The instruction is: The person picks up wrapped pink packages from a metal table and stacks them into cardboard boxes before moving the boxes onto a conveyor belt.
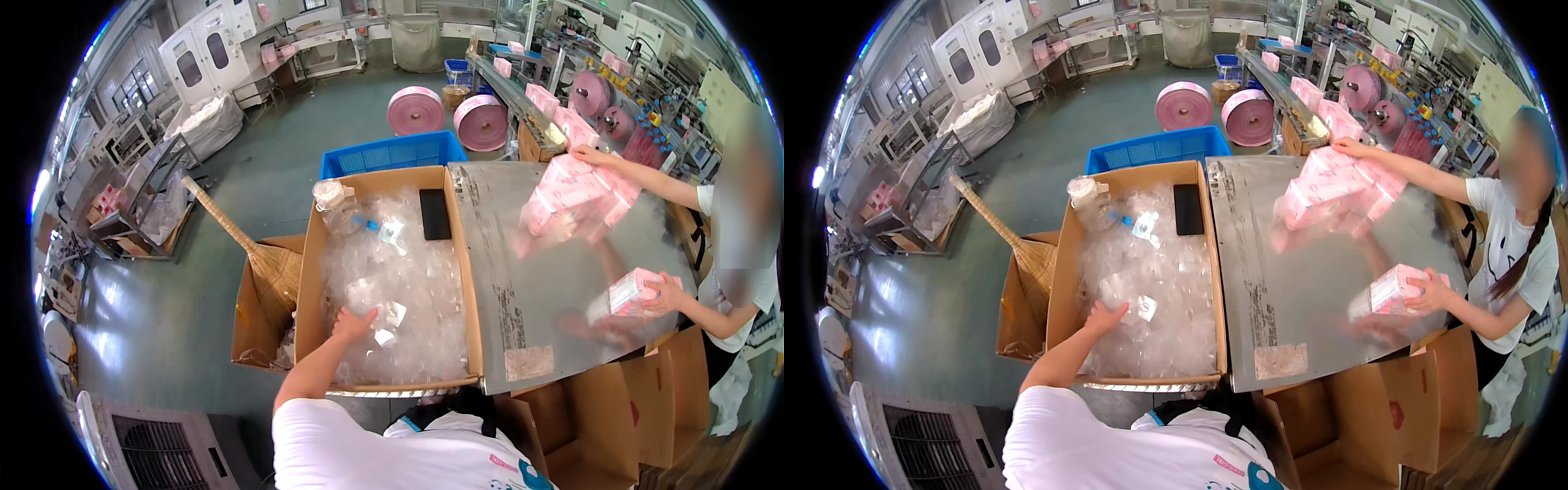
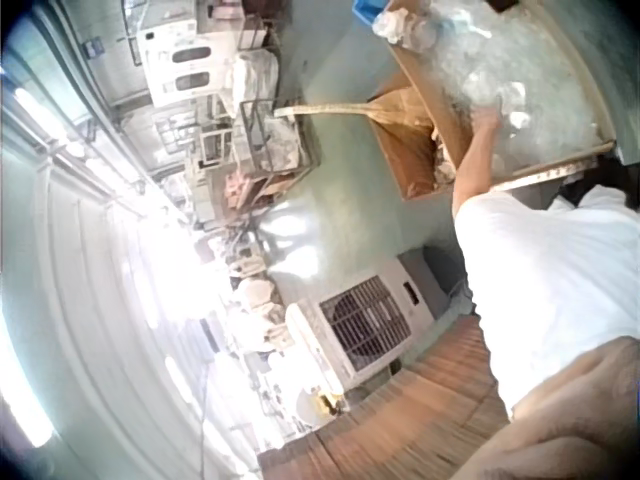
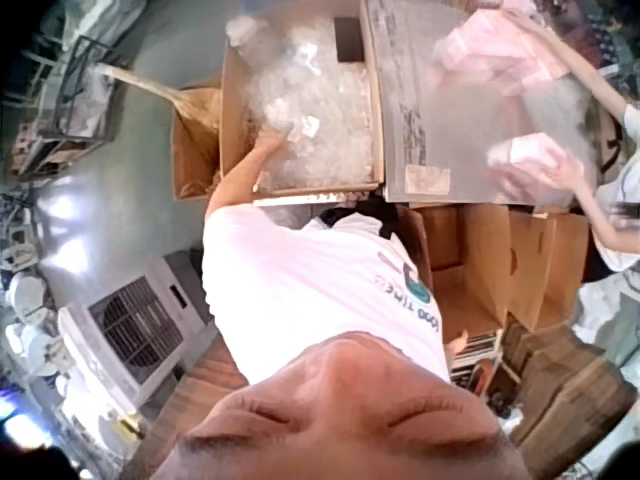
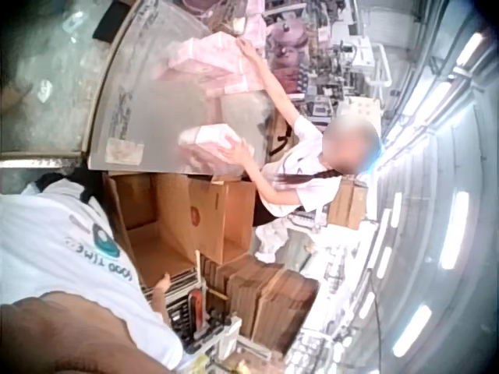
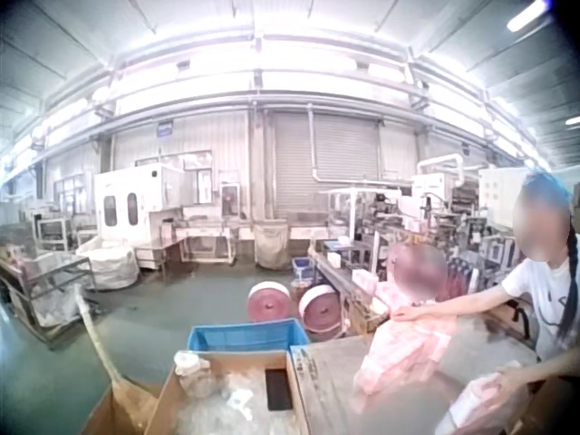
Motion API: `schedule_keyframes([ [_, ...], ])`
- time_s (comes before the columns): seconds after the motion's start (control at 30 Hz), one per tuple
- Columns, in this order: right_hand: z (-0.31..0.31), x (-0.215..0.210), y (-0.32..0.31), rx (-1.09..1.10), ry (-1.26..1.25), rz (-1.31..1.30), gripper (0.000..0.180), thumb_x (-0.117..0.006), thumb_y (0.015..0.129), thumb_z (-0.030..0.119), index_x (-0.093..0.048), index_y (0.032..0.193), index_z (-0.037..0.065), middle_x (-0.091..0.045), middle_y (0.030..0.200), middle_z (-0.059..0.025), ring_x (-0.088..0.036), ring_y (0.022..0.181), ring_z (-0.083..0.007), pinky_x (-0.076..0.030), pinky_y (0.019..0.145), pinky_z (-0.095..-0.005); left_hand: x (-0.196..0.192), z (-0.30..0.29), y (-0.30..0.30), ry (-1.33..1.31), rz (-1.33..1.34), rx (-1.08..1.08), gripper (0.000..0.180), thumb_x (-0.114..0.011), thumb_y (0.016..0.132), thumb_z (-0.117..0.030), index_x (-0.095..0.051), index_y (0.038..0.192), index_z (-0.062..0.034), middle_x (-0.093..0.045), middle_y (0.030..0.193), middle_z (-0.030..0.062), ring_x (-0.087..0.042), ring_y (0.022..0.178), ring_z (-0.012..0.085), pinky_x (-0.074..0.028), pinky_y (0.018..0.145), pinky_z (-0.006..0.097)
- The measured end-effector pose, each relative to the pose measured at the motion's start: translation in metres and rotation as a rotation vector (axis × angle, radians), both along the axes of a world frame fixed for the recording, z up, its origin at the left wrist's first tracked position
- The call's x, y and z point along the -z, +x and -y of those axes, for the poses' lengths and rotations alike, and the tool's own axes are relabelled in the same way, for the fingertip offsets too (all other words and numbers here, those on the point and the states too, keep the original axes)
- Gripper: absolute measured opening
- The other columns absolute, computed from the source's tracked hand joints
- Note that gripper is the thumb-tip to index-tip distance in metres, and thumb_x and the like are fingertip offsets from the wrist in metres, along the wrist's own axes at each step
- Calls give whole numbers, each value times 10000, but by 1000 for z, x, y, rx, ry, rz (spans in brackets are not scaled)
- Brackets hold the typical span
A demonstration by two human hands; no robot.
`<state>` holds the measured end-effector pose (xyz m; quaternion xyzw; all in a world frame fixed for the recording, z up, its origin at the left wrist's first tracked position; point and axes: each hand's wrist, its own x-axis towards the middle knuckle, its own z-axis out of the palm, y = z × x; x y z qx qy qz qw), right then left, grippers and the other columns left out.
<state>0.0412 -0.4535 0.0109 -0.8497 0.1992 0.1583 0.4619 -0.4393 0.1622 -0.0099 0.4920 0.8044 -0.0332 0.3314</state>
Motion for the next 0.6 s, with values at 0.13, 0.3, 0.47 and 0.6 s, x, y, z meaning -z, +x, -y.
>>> schedule_keyframes([
  [0.13,19,38,21,-8,-14,-9,554,-514,859,296,-453,1222,-118,-526,1207,-185,-506,1050,-308,-408,927,-389,34,16,48,199,440,429,1052,-493,761,-691,-83,1430,11,-140,1470,255,-223,1340,394,-252,1079,448],
  [0.3,-7,16,-1,62,-163,-17,527,-520,860,302,-478,1193,-104,-544,1166,-178,-519,1015,-304,-420,900,-391,-45,-21,41,135,475,434,750,-538,797,-574,-443,1300,-26,-516,1243,229,-518,1139,334,-421,942,398],
  [0.47,-22,10,-3,60,-232,-44,502,-525,862,309,-503,1164,-91,-562,1125,-171,-531,981,-300,-431,873,-394,14,-143,-68,766,88,7,711,-596,806,-467,-403,1307,0,-489,1233,269,-471,1147,390,-399,948,395],
  [0.6,-19,3,-4,84,-267,-36,482,-530,863,314,-523,1141,-80,-577,1093,-165,-541,954,-297,-440,851,-396,50,-137,-21,503,-205,292,849,-500,773,-647,-337,1373,-68,-390,1342,252,-401,1221,386,-332,989,496],
])
